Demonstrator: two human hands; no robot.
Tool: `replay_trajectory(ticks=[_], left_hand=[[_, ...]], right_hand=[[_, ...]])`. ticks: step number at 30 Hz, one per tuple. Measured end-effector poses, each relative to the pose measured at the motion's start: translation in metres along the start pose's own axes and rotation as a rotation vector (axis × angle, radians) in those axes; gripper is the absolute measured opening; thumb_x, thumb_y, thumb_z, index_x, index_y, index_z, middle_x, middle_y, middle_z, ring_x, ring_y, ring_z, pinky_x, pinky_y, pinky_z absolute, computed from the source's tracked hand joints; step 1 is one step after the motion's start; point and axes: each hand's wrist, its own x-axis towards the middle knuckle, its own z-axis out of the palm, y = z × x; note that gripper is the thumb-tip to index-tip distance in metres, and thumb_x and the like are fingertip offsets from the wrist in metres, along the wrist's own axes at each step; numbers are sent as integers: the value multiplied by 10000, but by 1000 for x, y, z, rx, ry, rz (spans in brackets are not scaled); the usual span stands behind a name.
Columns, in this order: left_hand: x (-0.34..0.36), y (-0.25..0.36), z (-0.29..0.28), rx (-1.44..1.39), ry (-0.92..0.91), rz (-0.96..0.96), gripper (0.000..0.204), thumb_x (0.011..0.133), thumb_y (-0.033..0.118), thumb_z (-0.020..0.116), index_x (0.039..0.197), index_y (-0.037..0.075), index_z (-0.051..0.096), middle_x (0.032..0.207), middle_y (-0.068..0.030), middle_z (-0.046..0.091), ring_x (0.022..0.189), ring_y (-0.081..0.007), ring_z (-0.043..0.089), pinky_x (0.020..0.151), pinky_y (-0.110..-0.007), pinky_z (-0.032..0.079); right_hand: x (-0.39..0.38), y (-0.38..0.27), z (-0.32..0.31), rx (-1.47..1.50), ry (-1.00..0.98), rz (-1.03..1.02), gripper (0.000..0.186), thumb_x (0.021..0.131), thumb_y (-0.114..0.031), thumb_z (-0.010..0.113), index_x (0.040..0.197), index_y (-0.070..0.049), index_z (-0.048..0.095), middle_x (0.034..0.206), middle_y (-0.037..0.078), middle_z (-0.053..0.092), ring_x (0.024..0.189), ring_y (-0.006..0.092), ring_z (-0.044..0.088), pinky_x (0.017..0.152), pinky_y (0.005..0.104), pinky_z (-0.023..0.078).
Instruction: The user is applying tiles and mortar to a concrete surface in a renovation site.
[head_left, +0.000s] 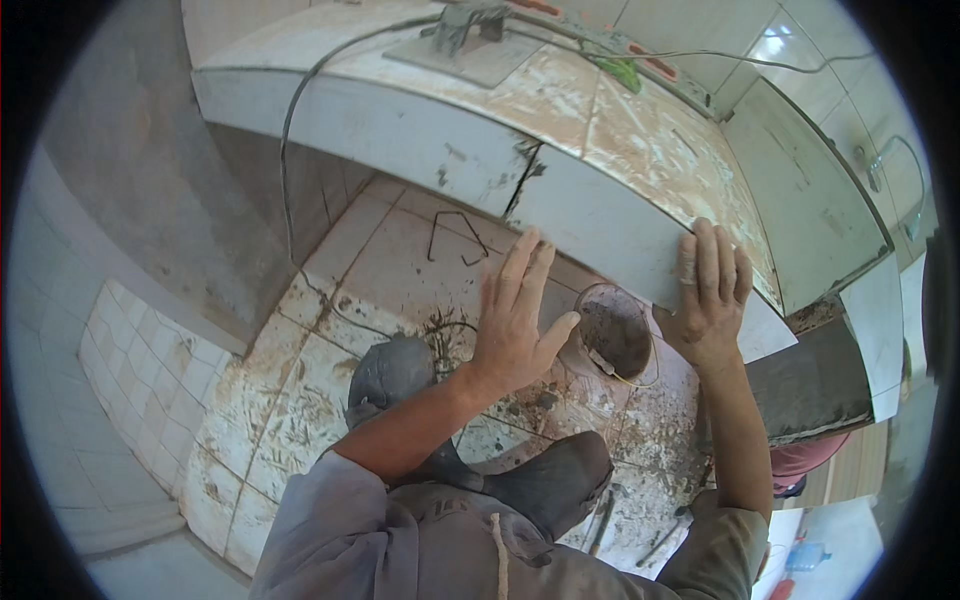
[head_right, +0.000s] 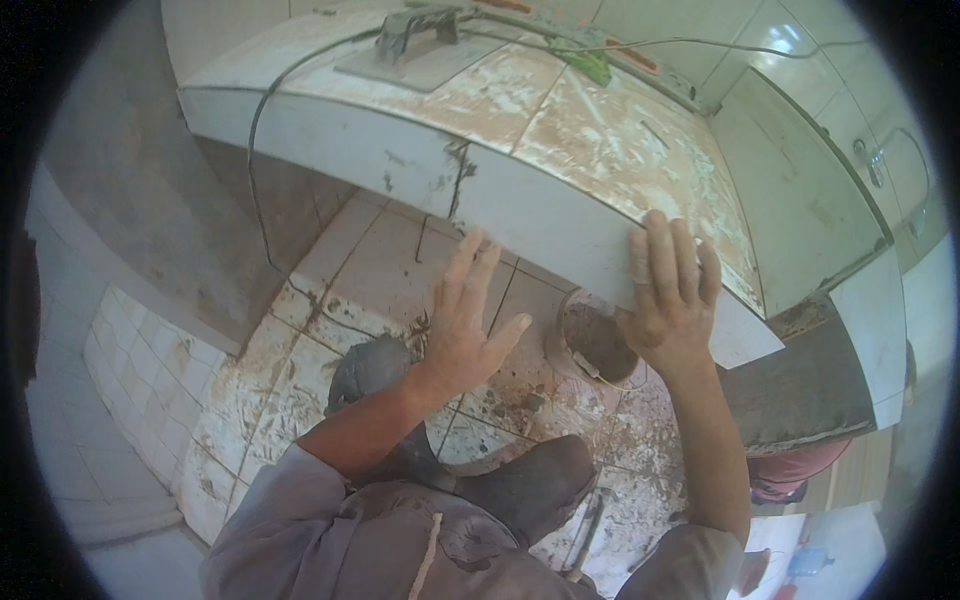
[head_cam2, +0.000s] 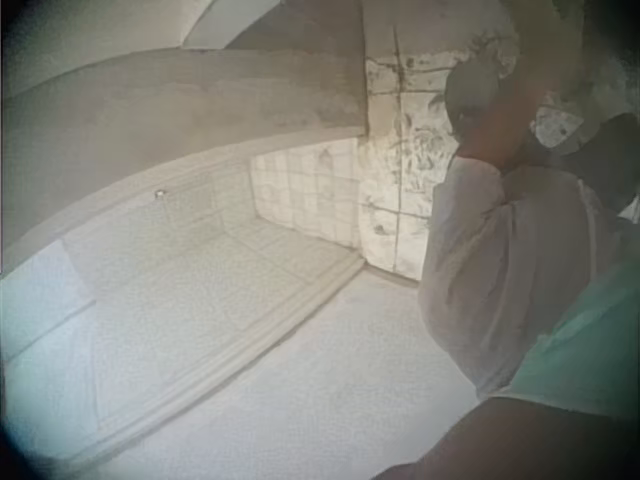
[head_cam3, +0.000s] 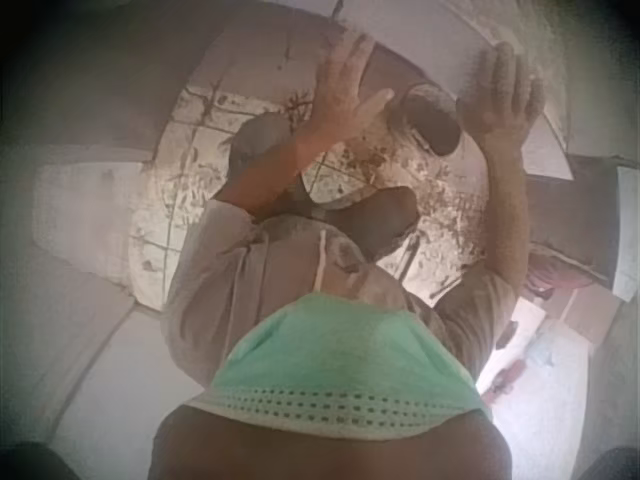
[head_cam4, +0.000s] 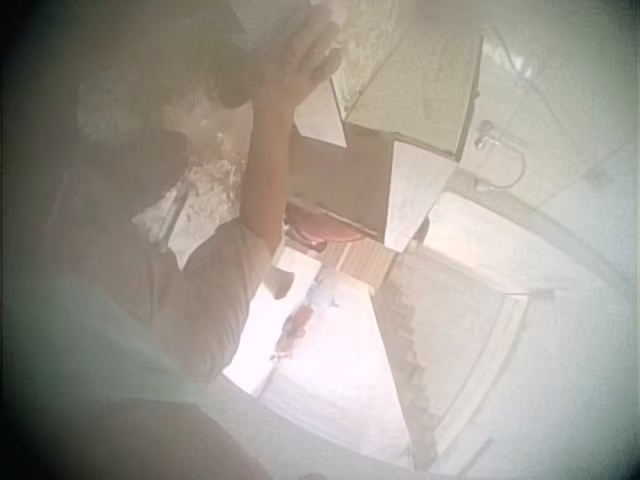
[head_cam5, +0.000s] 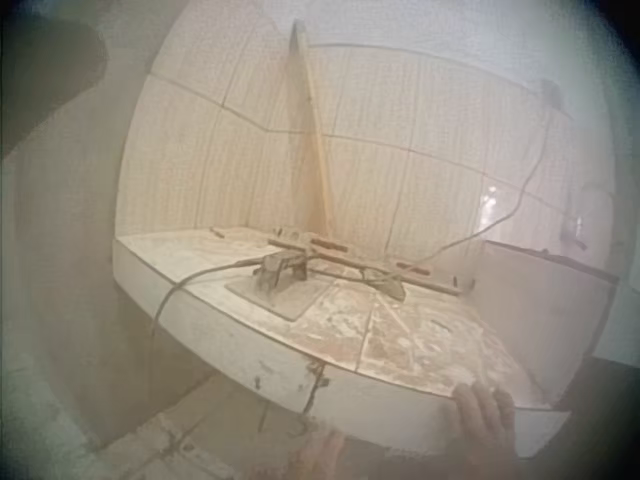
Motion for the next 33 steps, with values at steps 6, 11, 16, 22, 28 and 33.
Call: replay_trajectory(ticks=[6,11,16,22,28,33], left_hand=[[1,-4,-12,-402,108,-225,546,879,123,619,1363,-42,425,1396,-230,405,1278,-325,418,1055,-393,343],[7,-10,-5,-917,163,-765,439,927,157,583,1300,-51,481,1210,-137,584,1083,-222,562,949,-334,435],[44,-14,-9,-942,228,-840,337,937,203,591,1099,-85,523,1006,-158,645,905,-188,651,837,-288,491],[55,-18,-25,-1001,107,-895,247,930,192,601,965,-39,519,857,-164,657,734,-206,677,712,-292,536],[54,-22,-22,-1026,141,-837,247,929,200,606,940,-34,524,833,-182,651,730,-212,677,668,-285,541],[54,-17,-24,-1014,158,-855,254,935,203,599,929,-40,526,824,-179,650,727,-217,679,670,-284,540]], right_hand=[[3,-7,0,-50,13,-9,909,585,-131,727,1406,25,371,1452,212,372,1345,351,367,1102,485,250],[5,-11,-2,-60,13,29,873,585,-162,746,1376,11,420,1434,184,406,1320,358,393,1076,485,280],[6,-12,3,-53,48,21,898,577,-152,734,1396,2,400,1446,190,387,1326,363,384,1084,490,271],[0,-7,-1,-17,6,44,933,555,-135,713,1422,-28,382,1473,180,356,1350,352,354,1122,481,239],[2,-10,-10,15,-41,74,954,533,-88,679,1435,-40,370,1486,157,345,1376,334,328,1148,482,216],[2,-12,-12,56,-32,94,958,521,-57,645,1438,-41,368,1486,156,346,1380,332,327,1145,490,223]])
